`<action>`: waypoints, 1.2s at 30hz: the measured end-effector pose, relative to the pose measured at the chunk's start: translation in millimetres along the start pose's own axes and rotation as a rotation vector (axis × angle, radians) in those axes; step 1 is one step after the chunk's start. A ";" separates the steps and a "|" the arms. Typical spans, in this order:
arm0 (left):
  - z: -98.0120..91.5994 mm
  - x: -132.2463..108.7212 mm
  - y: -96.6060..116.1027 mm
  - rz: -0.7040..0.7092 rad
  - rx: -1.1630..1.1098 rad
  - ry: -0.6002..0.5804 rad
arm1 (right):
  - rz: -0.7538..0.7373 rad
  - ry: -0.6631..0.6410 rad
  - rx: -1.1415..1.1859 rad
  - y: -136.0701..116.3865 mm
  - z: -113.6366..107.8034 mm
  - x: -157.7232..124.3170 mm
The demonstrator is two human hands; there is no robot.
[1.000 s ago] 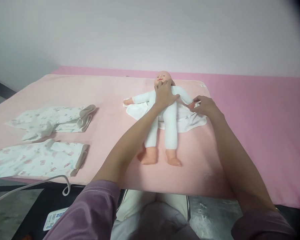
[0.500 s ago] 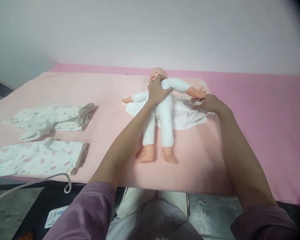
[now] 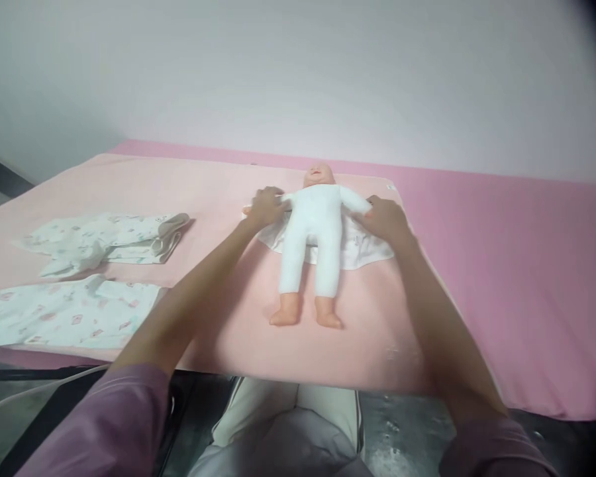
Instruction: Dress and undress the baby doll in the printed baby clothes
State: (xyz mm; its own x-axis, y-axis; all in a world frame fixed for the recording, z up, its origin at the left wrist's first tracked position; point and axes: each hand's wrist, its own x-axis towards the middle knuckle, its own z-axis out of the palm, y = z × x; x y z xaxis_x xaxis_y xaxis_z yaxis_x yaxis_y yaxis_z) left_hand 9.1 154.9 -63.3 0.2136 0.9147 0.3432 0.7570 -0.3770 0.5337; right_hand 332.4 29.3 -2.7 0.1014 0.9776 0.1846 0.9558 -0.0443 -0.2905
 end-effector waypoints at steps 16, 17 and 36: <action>25.6 -8.4 162.2 0.189 0.089 -0.145 | 0.215 0.153 -0.047 151.3 -128.3 -36.0; 43.2 -7.3 186.7 0.228 0.077 -0.178 | 0.223 0.215 -0.081 176.3 -136.4 -41.9; 235.6 4.4 355.2 0.466 0.028 -0.370 | 0.563 0.267 0.118 338.3 -138.4 -107.9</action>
State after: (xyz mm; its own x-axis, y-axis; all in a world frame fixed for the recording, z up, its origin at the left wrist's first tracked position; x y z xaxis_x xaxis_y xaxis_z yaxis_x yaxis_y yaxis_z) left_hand 424.4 59.4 -54.4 0.7243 0.6458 0.2413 0.5470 -0.7514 0.3691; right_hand 683.0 -119.6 9.1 0.6598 0.7254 0.1964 0.7005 -0.4991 -0.5102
